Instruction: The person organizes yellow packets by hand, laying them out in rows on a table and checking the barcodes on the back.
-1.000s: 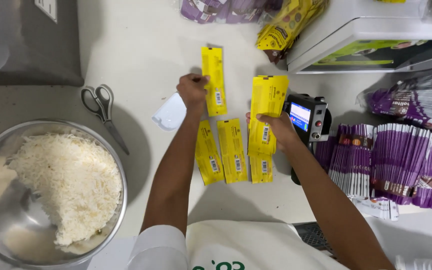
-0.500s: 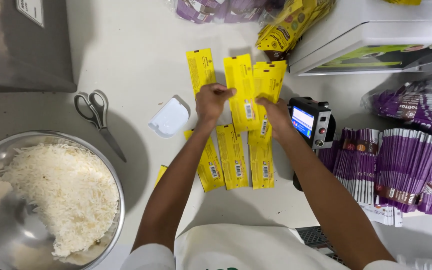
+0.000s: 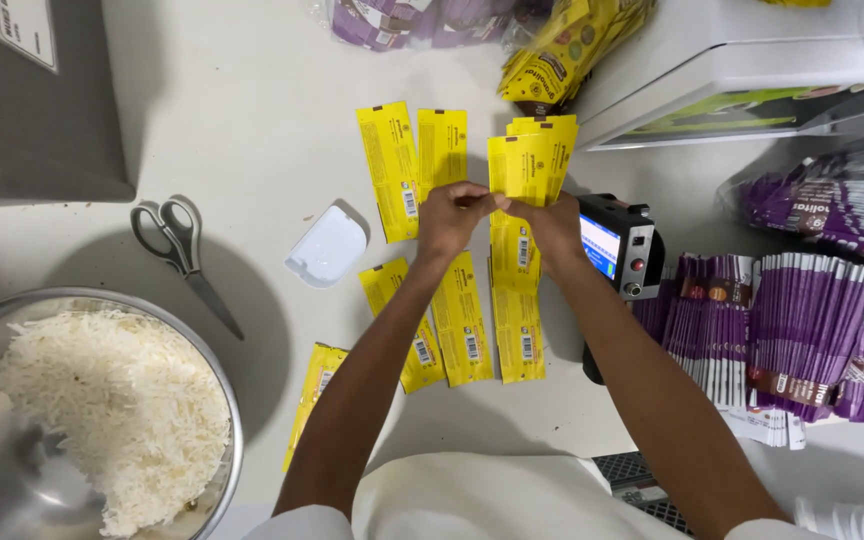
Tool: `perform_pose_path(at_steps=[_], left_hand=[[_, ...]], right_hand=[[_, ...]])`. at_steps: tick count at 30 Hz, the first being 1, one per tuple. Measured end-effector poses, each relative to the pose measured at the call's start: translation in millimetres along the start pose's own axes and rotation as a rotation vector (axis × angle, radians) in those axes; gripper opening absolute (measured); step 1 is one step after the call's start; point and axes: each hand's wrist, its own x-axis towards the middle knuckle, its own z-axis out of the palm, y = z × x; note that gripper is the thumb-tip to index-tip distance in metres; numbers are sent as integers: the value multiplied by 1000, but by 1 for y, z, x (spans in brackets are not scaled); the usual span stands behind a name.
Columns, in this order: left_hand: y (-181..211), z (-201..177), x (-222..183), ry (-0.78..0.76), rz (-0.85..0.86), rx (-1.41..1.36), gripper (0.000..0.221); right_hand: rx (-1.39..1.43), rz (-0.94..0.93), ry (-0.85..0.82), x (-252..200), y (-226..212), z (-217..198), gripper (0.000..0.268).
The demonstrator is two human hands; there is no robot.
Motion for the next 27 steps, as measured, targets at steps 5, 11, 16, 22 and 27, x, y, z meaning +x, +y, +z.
perform_pose_path(at_steps=[5,11,16,22,27], left_hand=[[-28,-4,33,84,-7,-62,18],[-27,2,73,76,7,-47,22],[34,-39,28,-120,21,-92,36],[43,-56,-10,-189,-46,-221,47],[15,-41,-12,60,-75,-232,37]], right_hand=[[-117,-108,89,-17,-7,-5,42],[-240,-322,196,-27,-7,-34,30],[-311,-383,264,-34,-21,-31,39],[54,-91,-10,-29,-26,-13,53],[193,-42,-30,-26,-23,-9,63]])
